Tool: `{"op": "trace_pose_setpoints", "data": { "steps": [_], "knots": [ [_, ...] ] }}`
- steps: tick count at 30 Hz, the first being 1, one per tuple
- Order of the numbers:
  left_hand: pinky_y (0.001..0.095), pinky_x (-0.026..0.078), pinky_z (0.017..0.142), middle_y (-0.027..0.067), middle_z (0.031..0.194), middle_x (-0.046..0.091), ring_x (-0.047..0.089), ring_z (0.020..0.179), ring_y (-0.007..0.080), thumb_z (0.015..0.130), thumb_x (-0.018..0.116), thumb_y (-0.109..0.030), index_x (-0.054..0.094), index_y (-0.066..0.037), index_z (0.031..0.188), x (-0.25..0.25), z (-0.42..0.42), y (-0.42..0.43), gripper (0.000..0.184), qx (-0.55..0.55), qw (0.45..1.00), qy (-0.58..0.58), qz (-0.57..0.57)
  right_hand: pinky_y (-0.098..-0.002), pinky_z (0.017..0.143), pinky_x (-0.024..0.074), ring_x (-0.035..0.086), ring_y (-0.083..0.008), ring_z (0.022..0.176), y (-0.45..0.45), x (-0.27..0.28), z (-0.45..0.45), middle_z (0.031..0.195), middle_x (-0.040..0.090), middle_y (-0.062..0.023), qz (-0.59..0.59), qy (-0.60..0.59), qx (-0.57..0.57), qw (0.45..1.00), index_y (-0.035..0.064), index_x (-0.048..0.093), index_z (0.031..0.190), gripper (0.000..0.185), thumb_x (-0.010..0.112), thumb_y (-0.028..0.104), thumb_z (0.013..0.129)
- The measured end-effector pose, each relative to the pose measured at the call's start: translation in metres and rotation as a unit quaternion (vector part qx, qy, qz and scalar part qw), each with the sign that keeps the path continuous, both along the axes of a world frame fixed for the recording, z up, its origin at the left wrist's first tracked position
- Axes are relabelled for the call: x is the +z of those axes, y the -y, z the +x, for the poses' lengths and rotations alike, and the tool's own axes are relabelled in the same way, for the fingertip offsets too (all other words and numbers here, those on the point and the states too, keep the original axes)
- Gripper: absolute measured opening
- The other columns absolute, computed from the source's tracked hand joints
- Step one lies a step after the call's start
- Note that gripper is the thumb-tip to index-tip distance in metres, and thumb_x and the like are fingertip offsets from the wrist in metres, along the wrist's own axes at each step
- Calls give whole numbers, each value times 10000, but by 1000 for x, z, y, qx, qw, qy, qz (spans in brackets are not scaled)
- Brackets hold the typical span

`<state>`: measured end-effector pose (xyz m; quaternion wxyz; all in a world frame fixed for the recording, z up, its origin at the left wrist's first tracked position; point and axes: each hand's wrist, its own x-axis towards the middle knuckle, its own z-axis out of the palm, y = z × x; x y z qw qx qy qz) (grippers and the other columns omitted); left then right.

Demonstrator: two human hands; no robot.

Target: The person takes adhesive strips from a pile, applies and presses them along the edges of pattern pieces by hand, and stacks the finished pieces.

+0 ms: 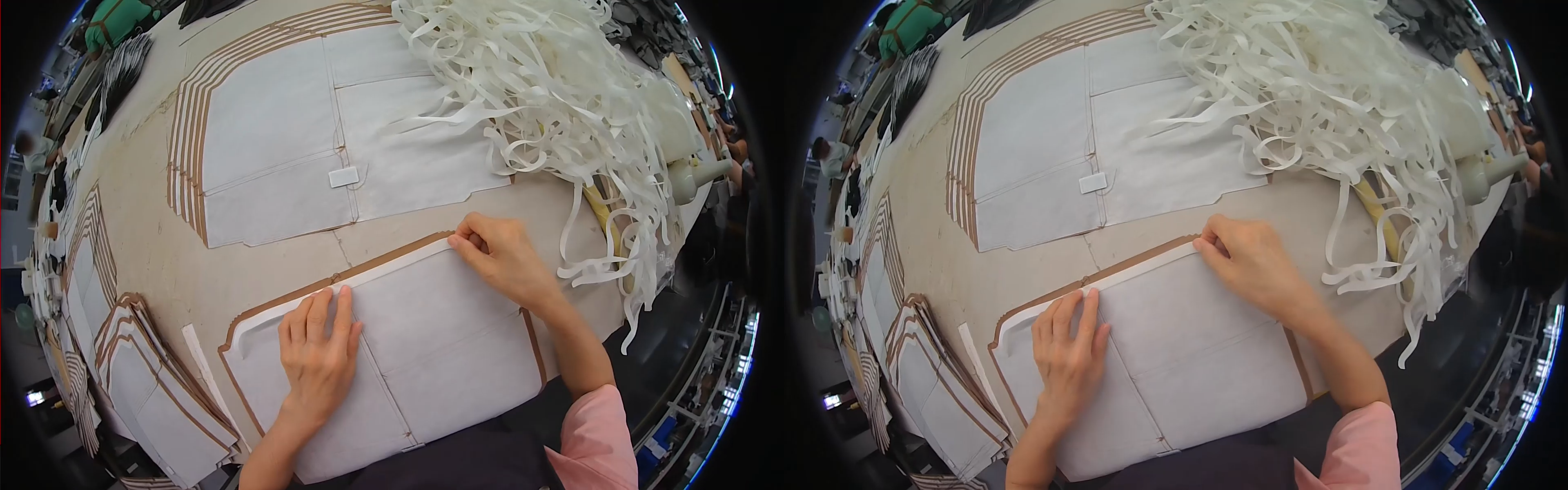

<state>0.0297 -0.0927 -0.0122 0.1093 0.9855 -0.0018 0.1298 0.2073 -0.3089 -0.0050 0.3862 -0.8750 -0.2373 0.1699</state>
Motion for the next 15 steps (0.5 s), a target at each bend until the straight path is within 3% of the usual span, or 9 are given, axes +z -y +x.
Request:
{"op": "trace_pose_setpoints", "data": {
  "steps": [8, 11, 14, 15],
  "knots": [
    [438, 460, 949, 160, 1242, 577, 557, 1137, 330, 753, 765, -86, 635, 25, 1244, -5, 28, 29, 520, -68, 996, 15, -48, -343, 577, 454, 564, -210, 597, -2, -4, -2, 703, 628, -136, -10, 34, 9, 999, -18, 617, 881, 173, 664, 145, 920],
    [434, 461, 950, 167, 1250, 574, 557, 1142, 325, 757, 763, -105, 613, 63, 1237, -9, 52, 56, 530, -118, 990, 40, -59, -455, 650, 487, 631, -372, 687, -6, -5, -6, 746, 649, -175, -17, 74, 4, 997, 6, 574, 821, 189, 624, 161, 915],
    [424, 459, 931, 160, 1236, 574, 554, 1145, 314, 752, 771, -128, 604, 70, 1236, -15, 66, 75, 549, -131, 989, 59, -41, -451, 629, 485, 630, -365, 666, 2, -7, -11, 732, 645, -169, -4, 100, -7, 995, 5, 590, 839, 182, 642, 164, 911],
    [422, 458, 926, 156, 1233, 575, 554, 1142, 312, 751, 774, -130, 604, 67, 1238, -15, 68, 77, 553, -131, 989, 62, -40, -410, 604, 475, 605, -309, 632, 8, -5, -14, 712, 635, -153, -3, 82, -27, 996, -2, 602, 852, 179, 652, 158, 914]
  ]
}}
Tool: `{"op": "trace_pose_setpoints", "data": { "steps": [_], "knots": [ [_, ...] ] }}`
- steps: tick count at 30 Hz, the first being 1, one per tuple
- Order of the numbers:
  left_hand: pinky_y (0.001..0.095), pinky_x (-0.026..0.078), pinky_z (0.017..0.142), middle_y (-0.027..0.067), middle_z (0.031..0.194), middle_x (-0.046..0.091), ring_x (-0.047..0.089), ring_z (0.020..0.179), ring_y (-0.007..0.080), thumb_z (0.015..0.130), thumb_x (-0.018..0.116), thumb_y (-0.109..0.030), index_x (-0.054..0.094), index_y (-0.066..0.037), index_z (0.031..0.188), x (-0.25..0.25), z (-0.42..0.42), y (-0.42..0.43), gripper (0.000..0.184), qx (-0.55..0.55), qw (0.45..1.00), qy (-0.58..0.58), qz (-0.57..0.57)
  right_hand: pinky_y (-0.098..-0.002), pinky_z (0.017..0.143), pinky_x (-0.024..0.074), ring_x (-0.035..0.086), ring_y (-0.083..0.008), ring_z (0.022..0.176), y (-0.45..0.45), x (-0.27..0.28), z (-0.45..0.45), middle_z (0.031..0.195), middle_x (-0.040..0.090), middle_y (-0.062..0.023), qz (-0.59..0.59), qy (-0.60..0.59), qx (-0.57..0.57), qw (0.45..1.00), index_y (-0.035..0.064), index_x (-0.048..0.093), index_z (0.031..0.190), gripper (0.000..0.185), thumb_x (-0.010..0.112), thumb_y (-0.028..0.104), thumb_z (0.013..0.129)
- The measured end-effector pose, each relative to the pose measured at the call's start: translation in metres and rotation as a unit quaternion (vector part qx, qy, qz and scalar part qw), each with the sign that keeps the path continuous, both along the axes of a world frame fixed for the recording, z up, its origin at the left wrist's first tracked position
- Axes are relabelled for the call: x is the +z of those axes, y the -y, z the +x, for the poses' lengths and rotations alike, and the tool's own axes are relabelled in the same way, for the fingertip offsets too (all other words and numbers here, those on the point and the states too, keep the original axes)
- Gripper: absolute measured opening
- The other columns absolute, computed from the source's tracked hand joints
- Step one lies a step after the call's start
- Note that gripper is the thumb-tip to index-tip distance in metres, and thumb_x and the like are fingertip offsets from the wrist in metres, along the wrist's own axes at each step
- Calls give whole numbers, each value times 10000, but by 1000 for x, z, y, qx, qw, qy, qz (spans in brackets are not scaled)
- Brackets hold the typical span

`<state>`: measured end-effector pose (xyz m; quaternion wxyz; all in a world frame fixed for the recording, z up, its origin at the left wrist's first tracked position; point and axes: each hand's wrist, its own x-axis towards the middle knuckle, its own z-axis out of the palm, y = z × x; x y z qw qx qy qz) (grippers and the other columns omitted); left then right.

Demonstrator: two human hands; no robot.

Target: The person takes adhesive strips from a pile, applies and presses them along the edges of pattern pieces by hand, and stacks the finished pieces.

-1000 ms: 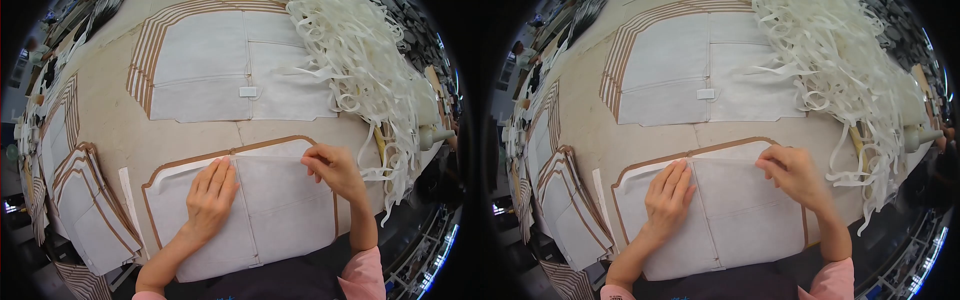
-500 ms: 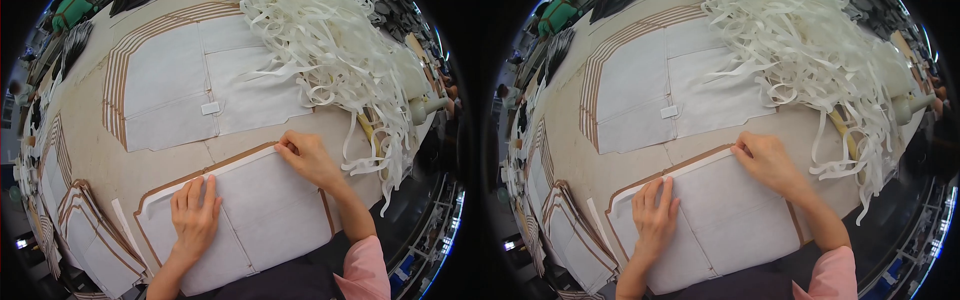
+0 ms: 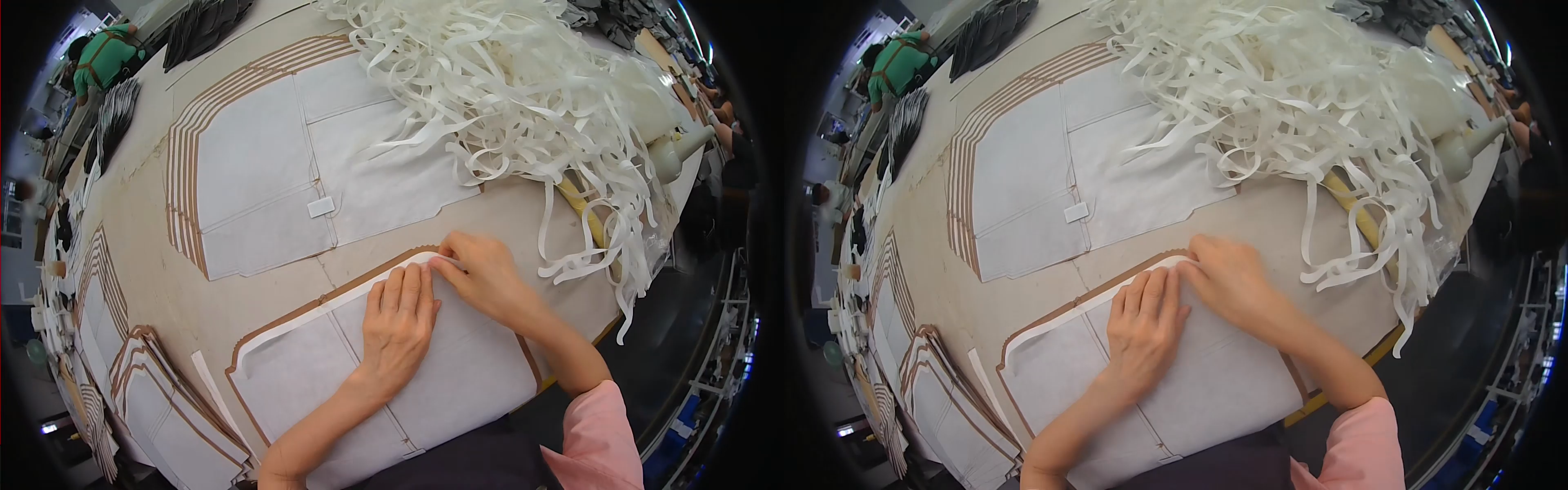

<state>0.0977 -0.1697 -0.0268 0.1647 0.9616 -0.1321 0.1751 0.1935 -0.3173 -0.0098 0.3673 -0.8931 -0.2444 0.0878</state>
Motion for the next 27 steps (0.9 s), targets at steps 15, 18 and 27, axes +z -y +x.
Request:
{"op": "trace_pose_setpoints", "data": {
  "steps": [15, 18, 27],
  "knots": [
    [417, 437, 928, 130, 1236, 550, 539, 1137, 298, 787, 751, -115, 599, 32, 1259, -3, 11, 4, 518, -17, 1000, -1, 9, -349, 562, 468, 601, -228, 575, 27, -5, -9, 669, 635, -115, 5, -13, -69, 998, -8, 636, 858, 163, 659, 147, 902],
    [418, 438, 935, 133, 1251, 562, 545, 1158, 296, 789, 744, -102, 605, 34, 1253, -3, 13, 10, 503, -44, 999, 11, 11, -359, 566, 469, 608, -245, 580, 27, -6, -8, 668, 635, -119, 7, -8, -68, 998, -4, 634, 850, 161, 659, 149, 895],
    [416, 438, 934, 124, 1250, 580, 552, 1168, 286, 796, 733, -99, 614, 16, 1247, 2, 13, 16, 481, -46, 999, 0, -16, -453, 635, 496, 646, -372, 664, 35, -2, -8, 712, 658, -178, 25, -46, -85, 995, -4, 615, 822, 162, 610, 141, 893]
  ]
}}
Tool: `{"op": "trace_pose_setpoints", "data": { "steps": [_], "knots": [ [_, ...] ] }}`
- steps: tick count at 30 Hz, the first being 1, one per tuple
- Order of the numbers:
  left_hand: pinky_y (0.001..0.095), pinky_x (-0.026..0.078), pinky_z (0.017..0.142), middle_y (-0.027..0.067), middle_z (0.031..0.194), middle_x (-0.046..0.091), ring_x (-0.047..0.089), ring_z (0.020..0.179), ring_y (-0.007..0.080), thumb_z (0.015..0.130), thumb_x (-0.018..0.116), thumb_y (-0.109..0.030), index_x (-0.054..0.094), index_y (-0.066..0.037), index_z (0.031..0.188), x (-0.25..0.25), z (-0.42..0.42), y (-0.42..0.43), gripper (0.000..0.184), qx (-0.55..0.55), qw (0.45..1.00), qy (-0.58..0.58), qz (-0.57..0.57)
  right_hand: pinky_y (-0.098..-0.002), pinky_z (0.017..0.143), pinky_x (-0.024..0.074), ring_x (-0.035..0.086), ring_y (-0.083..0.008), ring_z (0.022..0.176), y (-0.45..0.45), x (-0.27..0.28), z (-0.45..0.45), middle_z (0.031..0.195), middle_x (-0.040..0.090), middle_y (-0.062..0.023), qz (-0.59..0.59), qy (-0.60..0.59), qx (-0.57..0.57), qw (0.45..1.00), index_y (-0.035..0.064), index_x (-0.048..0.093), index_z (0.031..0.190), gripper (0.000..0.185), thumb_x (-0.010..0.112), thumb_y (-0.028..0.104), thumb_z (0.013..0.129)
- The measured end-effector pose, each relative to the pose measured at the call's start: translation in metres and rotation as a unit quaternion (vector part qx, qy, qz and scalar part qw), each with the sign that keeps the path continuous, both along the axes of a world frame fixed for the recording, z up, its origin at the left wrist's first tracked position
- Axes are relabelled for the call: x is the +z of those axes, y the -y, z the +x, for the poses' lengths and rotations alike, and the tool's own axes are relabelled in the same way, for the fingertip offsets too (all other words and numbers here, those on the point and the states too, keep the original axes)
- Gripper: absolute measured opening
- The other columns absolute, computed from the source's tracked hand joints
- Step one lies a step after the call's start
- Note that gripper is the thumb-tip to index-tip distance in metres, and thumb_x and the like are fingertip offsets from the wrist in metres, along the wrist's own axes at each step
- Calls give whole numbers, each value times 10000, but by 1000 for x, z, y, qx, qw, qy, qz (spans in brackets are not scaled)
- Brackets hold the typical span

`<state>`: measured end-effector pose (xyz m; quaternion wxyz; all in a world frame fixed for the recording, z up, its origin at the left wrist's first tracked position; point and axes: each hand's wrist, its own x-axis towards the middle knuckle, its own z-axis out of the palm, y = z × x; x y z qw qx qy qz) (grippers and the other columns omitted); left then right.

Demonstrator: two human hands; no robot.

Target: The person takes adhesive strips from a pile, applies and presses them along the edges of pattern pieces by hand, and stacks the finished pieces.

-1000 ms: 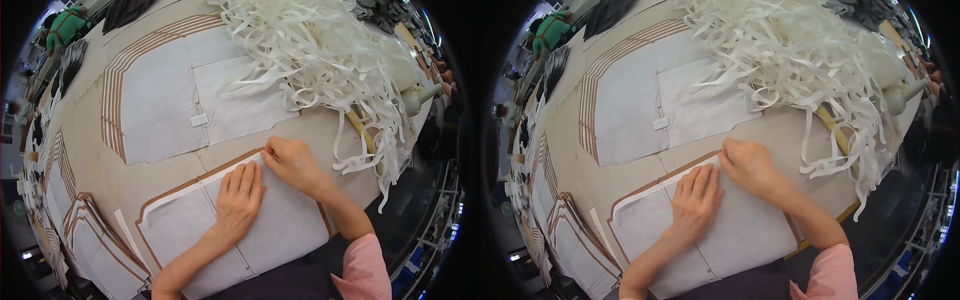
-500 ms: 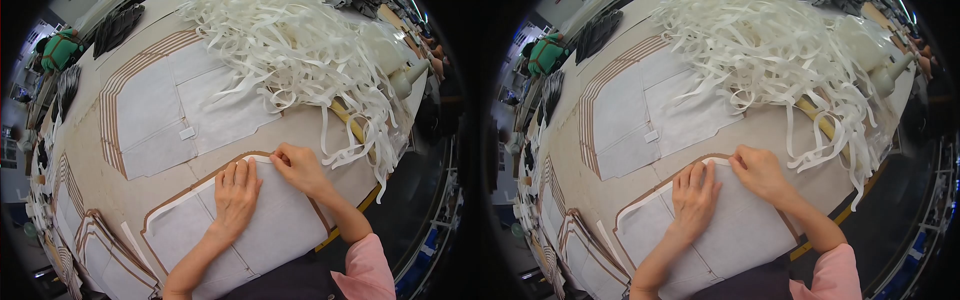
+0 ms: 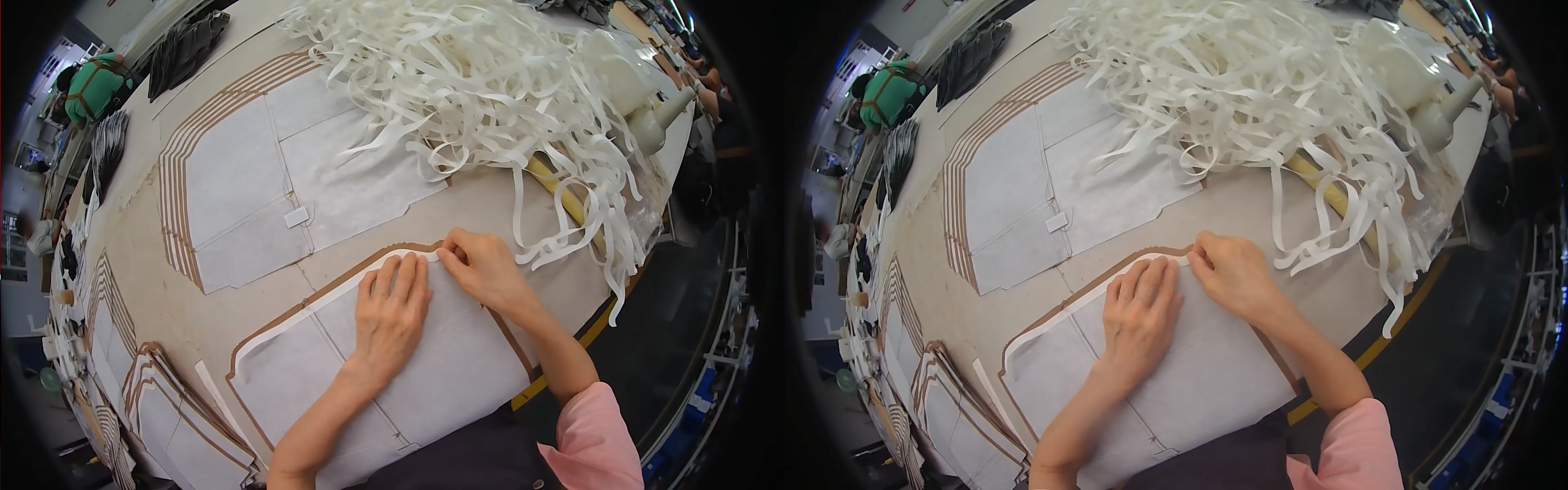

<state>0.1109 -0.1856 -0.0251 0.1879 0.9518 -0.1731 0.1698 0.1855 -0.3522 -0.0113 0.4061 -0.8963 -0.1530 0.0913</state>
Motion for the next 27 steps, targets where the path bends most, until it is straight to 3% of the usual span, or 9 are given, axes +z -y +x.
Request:
{"op": "trace_pose_setpoints", "data": {
  "steps": [5, 8, 11, 14, 19, 23, 25, 27],
  "knots": [
    [421, 429, 943, 125, 1257, 571, 543, 1177, 293, 800, 727, -100, 606, -17, 1267, 3, -1, 4, 489, 7, 1000, -12, 3, -455, 636, 495, 650, -371, 674, -1, 6, 4, 709, 656, -182, -23, -17, 20, 999, -4, 613, 818, 163, 609, 142, 889],
    [428, 428, 948, 133, 1259, 566, 535, 1190, 299, 807, 705, -92, 600, -19, 1264, 2, -2, 5, 474, 7, 1000, -12, 17, -359, 554, 452, 578, -239, 547, 4, 2, 2, 637, 618, -138, -53, 44, 24, 997, -15, 627, 845, 143, 656, 120, 882],
    [437, 431, 950, 145, 1263, 560, 528, 1204, 309, 811, 665, -78, 599, -15, 1255, 4, -2, 3, 453, 7, 999, -16, 37, -427, 614, 487, 623, -327, 647, 15, 19, -7, 733, 634, -128, -38, 65, -37, 996, 13, 642, 866, 95, 620, 105, 881],
    [451, 434, 960, 157, 1264, 557, 524, 1212, 320, 807, 632, -71, 600, -20, 1255, 6, -2, 6, 453, 1, 997, -30, 65, -399, 617, 488, 614, -295, 703, 14, 16, -18, 824, 614, -98, 32, 132, 22, 990, 24, 673, 940, 96, 617, 42, 863],
    [474, 431, 999, 169, 1263, 562, 526, 1210, 335, 821, 640, -97, 602, -30, 1272, 7, -14, -9, 457, -39, 998, -26, 44, -378, 648, 481, 599, -275, 825, 5, -1, -28, 925, 581, -88, -96, 260, 74, 958, 31, 671, 991, 183, 619, -13, 821],
    [460, 435, 994, 178, 1234, 582, 549, 1161, 358, 816, 738, -144, 611, -28, 1236, 36, -61, -80, 454, 72, 997, -2, -36, -402, 712, 477, 580, -290, 846, -3, 9, -31, 935, 576, -103, -174, 318, 101, 927, 11, 636, 963, 175, 625, -26, 792],
    [448, 442, 972, 157, 1203, 599, 561, 1128, 338, 798, 756, -125, 611, -30, 1215, 50, -87, -132, 452, 212, 977, -15, -30, -412, 733, 472, 575, -301, 854, -20, 19, -33, 937, 575, -115, -110, 314, 144, 932, -2, 619, 939, 167, 625, -28, 774],
    [447, 442, 958, 135, 1153, 620, 563, 1120, 318, 799, 755, -125, 629, -31, 1161, 49, -104, -163, 394, 229, 970, -78, -32, -415, 747, 471, 571, -307, 865, -44, 21, -39, 943, 574, -125, -42, 298, 202, 932, -13, 607, 920, 164, 624, -31, 758]
  ]
}}
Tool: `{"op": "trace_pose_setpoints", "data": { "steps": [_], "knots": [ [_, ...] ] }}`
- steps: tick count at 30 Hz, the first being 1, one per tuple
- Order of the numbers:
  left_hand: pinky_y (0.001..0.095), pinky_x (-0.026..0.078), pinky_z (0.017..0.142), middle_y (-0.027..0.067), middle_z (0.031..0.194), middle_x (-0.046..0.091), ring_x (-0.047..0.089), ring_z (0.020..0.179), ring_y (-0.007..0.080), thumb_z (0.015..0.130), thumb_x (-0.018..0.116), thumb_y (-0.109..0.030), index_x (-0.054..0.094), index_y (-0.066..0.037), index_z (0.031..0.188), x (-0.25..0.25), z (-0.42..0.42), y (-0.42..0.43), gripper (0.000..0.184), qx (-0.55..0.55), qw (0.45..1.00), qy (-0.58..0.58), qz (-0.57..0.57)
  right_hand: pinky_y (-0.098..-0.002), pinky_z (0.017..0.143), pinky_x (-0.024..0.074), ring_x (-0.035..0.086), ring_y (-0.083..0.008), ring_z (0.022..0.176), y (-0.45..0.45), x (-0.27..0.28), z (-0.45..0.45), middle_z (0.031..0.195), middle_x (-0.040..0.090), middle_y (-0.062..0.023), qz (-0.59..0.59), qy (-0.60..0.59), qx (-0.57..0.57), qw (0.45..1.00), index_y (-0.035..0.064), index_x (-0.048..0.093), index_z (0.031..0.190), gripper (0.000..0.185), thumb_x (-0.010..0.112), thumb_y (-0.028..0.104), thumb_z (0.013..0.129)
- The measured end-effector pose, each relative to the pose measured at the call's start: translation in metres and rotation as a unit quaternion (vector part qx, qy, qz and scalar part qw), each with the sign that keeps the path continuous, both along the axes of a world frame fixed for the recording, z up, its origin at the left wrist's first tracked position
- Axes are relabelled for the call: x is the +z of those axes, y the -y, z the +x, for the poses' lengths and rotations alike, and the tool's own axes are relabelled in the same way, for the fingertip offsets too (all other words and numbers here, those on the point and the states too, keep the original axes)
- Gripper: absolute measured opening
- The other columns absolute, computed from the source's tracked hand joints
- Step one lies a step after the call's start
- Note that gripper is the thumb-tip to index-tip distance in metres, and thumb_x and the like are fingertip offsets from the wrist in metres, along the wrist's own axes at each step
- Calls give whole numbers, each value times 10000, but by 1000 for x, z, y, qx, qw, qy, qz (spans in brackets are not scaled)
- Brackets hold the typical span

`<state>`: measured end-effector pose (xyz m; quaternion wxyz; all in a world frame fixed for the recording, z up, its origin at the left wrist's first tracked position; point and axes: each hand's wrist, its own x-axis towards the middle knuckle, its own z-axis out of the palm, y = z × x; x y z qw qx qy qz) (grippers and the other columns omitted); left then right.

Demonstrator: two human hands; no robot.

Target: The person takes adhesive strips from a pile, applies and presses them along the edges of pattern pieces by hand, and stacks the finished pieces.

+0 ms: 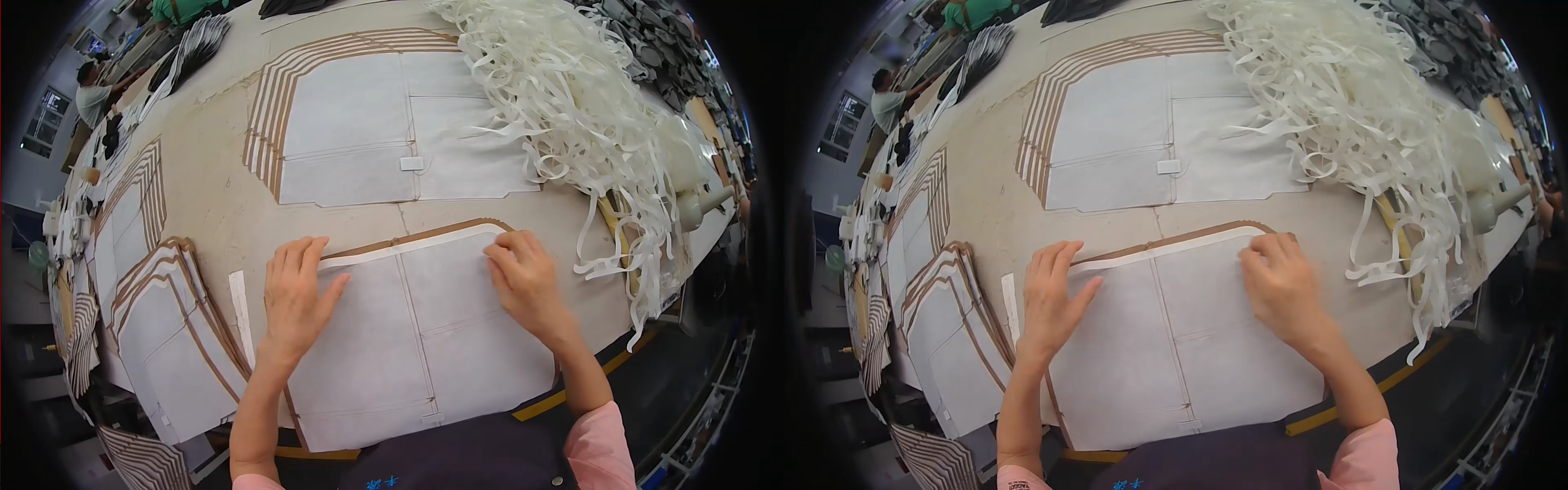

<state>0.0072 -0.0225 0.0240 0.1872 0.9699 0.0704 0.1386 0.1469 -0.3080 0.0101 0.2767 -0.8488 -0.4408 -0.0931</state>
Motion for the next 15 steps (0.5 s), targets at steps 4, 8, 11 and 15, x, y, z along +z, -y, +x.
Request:
{"op": "trace_pose_setpoints", "data": {
  "steps": [4, 8, 11, 15],
  "knots": [
    [413, 483, 862, 107, 1014, 654, 610, 1023, 293, 830, 738, -130, 656, -21, 1029, -8, 0, -9, 241, -26, 998, -64, -3, -410, 769, 475, 567, -311, 887, -70, -17, -9, 966, 575, -136, 55, -31, 138, 988, -23, 595, 901, 158, 614, -41, 745],
    [349, 505, 736, 126, 947, 669, 642, 844, 276, 896, 693, -165, 647, 9, 957, -11, 15, 4, 189, 0, 970, -112, -217, -395, 762, 509, 595, -305, 886, -93, -32, -13, 1008, 611, -117, 38, -23, 171, 984, -14, 623, 979, 223, 667, -52, 764],
    [312, 506, 701, 122, 912, 679, 648, 780, 227, 932, 660, -176, 644, 22, 972, -17, 30, 12, 202, -38, 957, -89, -273, -397, 810, 490, 586, -319, 960, -92, -42, -18, 1053, 603, -141, 51, 37, 159, 985, -43, 617, 975, 238, 604, -45, 738],
    [259, 485, 691, 38, 869, 685, 620, 771, 117, 963, 644, -191, 663, 5, 983, -7, 38, 20, 198, -50, 856, -39, -513, -404, 817, 514, 611, -332, 1022, -86, -40, -30, 1115, 609, -167, 51, 37, 127, 990, -71, 629, 1035, 309, 610, -42, 728]
  ]
}}
